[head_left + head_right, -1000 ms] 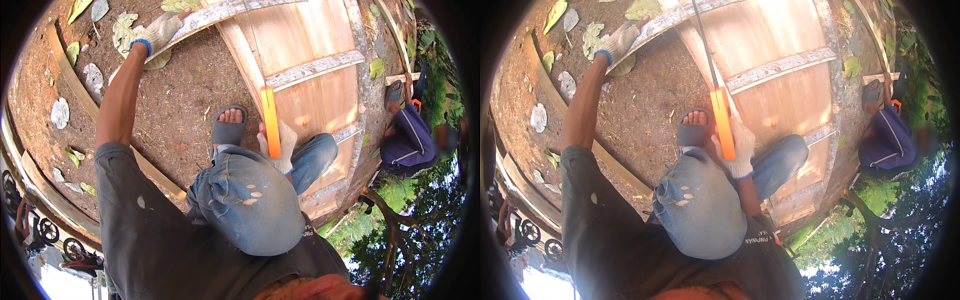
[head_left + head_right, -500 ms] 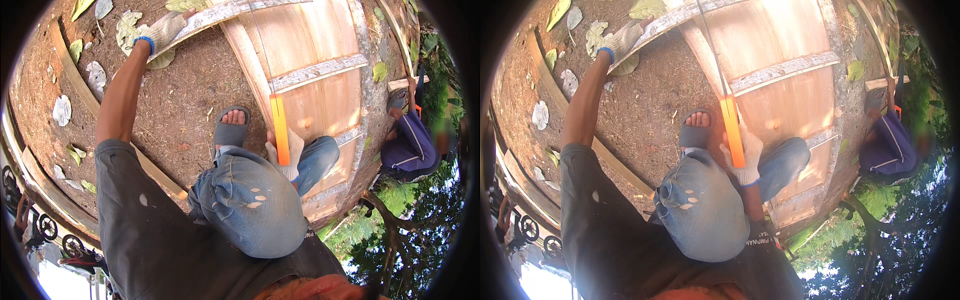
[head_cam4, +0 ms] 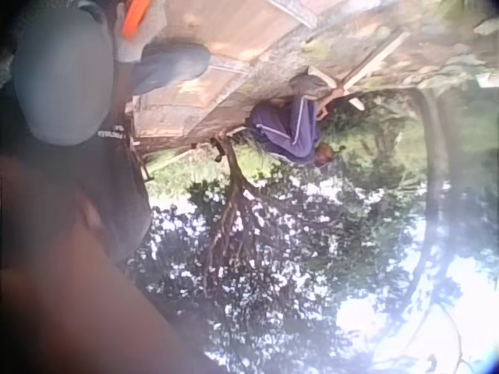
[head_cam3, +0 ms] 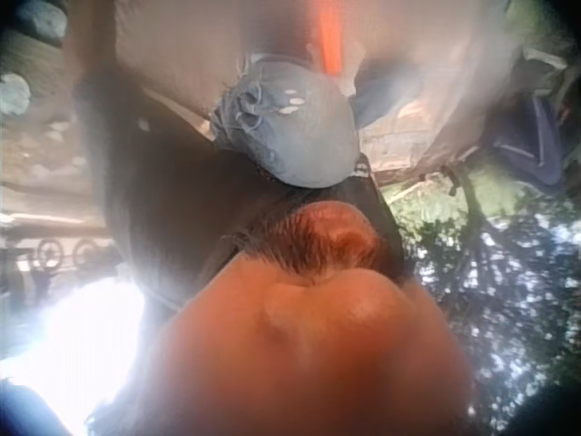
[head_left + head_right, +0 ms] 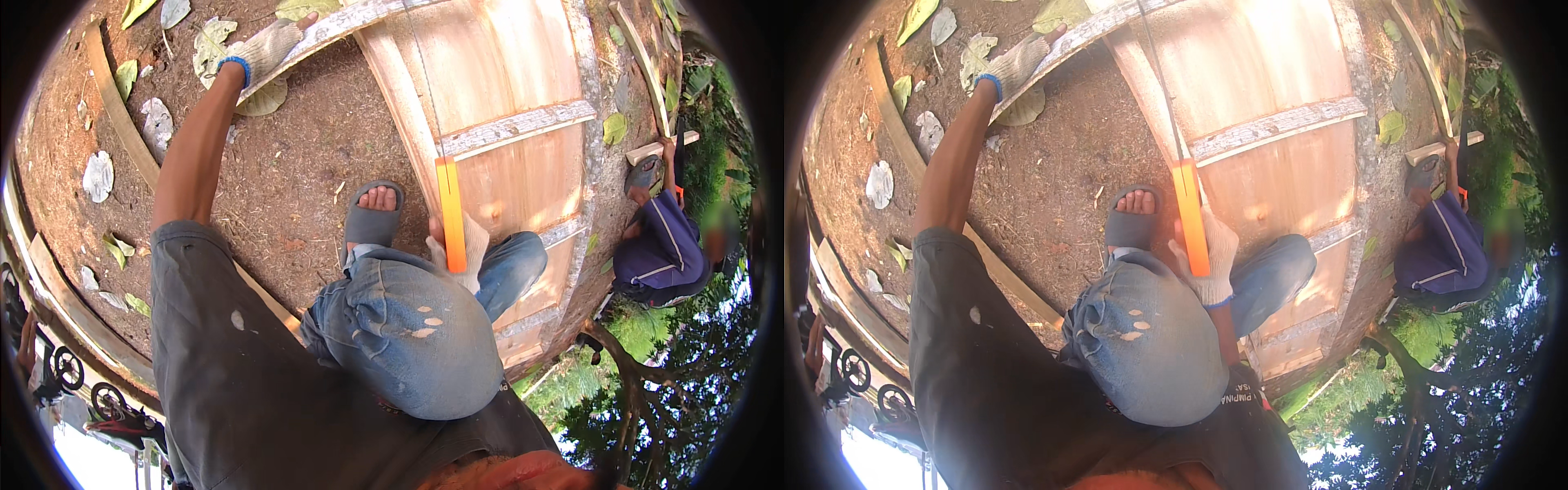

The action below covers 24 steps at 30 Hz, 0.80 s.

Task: The person sits on the ground and uses a hand saw to cut a wooden plank resting on a larger wooden board. They hold the plank with one hand and saw with the other, repeatedly adjusting the plank's position to continue cutting along its length.

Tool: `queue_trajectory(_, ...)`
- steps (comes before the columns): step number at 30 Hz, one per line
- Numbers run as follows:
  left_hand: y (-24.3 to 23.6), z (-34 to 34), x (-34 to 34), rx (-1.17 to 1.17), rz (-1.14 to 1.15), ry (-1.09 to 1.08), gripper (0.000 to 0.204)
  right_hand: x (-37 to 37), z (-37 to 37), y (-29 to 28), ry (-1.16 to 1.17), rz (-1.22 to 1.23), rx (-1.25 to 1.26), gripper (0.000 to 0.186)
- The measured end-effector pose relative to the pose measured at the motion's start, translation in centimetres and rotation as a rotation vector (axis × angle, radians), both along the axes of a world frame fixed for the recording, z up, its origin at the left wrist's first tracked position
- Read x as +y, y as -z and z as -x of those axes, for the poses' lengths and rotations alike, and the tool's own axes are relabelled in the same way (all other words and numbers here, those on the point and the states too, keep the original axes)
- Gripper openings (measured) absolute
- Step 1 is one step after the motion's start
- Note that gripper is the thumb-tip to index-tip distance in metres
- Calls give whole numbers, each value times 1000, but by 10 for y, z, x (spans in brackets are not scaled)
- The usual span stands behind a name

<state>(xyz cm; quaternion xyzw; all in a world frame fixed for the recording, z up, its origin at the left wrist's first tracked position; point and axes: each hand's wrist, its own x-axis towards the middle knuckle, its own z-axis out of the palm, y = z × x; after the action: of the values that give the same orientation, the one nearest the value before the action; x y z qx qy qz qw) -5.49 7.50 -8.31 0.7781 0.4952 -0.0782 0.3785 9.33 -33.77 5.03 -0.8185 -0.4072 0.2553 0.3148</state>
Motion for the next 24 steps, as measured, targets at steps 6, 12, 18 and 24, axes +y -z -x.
queue_trajectory(6,-27,1,7,27,456,26,86,34,-10,-8,2,16,76,24)
queue_trajectory(12,-27,-10,2,-60,271,59,76,156,-50,48,1,-79,90,26)
queue_trajectory(18,-25,-2,-2,-73,-64,44,70,158,-27,52,116,-203,244,28)
queue_trajectory(24,-63,-15,-44,-266,-257,93,74,161,-38,48,-4,-121,86,31)
